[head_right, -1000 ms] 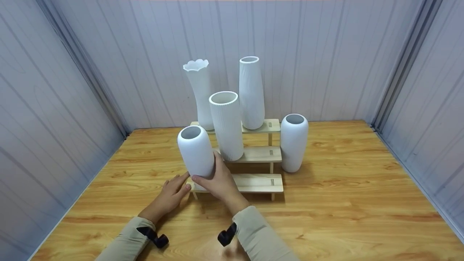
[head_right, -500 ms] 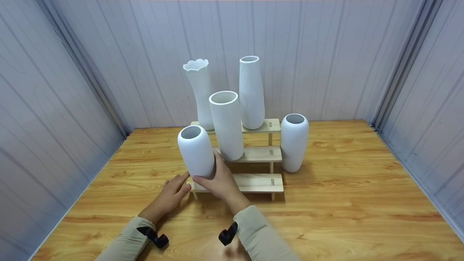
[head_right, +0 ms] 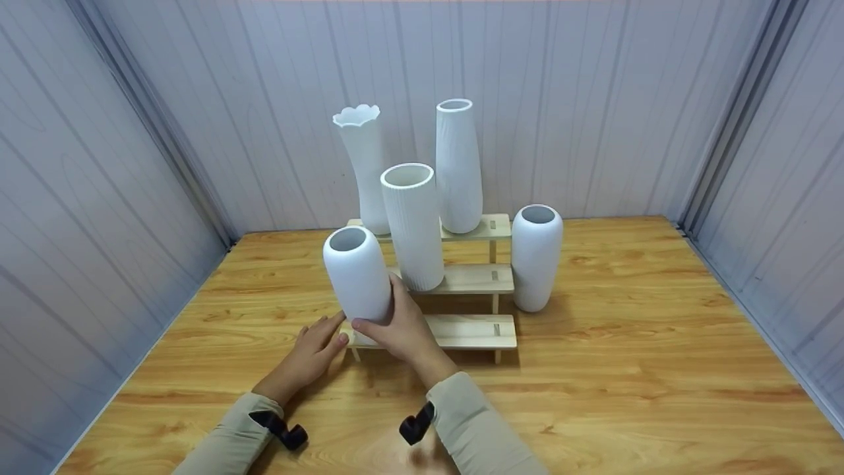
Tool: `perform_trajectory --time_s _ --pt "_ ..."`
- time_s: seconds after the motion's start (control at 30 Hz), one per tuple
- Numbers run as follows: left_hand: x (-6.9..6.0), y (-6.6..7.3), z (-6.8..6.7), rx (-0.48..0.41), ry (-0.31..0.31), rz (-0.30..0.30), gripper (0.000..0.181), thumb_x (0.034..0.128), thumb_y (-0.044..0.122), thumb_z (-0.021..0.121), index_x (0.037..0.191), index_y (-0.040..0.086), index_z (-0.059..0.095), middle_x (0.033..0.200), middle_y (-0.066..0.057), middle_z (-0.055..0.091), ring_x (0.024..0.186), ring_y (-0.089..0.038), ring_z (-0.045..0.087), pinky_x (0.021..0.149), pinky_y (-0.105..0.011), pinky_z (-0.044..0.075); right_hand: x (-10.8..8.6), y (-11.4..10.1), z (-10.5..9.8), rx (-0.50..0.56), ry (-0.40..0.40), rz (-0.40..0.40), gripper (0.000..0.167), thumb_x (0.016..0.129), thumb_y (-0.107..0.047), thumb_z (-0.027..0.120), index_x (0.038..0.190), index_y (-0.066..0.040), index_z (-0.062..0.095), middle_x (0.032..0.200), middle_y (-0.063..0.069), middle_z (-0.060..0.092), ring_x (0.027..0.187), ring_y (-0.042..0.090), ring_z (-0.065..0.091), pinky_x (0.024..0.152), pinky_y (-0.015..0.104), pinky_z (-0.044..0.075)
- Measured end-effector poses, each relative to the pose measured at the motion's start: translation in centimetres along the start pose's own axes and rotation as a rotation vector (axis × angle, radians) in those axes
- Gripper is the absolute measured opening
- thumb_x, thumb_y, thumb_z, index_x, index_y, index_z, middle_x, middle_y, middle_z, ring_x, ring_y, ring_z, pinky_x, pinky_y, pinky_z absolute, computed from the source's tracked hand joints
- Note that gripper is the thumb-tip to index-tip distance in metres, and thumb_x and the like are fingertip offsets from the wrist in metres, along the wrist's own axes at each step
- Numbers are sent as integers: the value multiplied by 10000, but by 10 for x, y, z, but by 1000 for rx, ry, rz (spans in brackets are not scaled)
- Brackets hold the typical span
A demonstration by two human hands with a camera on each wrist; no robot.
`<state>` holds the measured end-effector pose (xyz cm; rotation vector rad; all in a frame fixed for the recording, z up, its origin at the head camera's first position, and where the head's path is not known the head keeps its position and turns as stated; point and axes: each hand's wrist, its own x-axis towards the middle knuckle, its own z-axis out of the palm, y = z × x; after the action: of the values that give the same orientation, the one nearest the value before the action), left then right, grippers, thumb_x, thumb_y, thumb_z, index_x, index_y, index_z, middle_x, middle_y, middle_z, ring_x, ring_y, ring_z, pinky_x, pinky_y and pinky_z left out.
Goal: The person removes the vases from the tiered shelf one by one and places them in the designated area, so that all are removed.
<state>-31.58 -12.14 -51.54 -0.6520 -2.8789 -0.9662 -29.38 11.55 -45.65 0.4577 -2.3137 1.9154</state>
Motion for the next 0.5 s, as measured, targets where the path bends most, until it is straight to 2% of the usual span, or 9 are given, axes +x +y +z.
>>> perform_trajectory --time_s 0.3,0.5 --pt "1 0 0 -2 3 -4 576 1056 586 346 1582 352 345 1585 -84 406 1475 -507 217 1129 -739 -1 0 1 -1 -2 -8 42 1035 786 -324 892 1594 -178 261 1539 108 437 1410 286 421 1171 521 301" --pt "1 -1 0 -5 1 -14 589 1054 591 343 1585 335 346 1590 -73 402 1484 -496 203 1138 -726 -12 1 1 -2 -7 -11 40 1060 783 -331 894 1605 -182 243 1553 113 421 1420 289 408 1176 516 294"
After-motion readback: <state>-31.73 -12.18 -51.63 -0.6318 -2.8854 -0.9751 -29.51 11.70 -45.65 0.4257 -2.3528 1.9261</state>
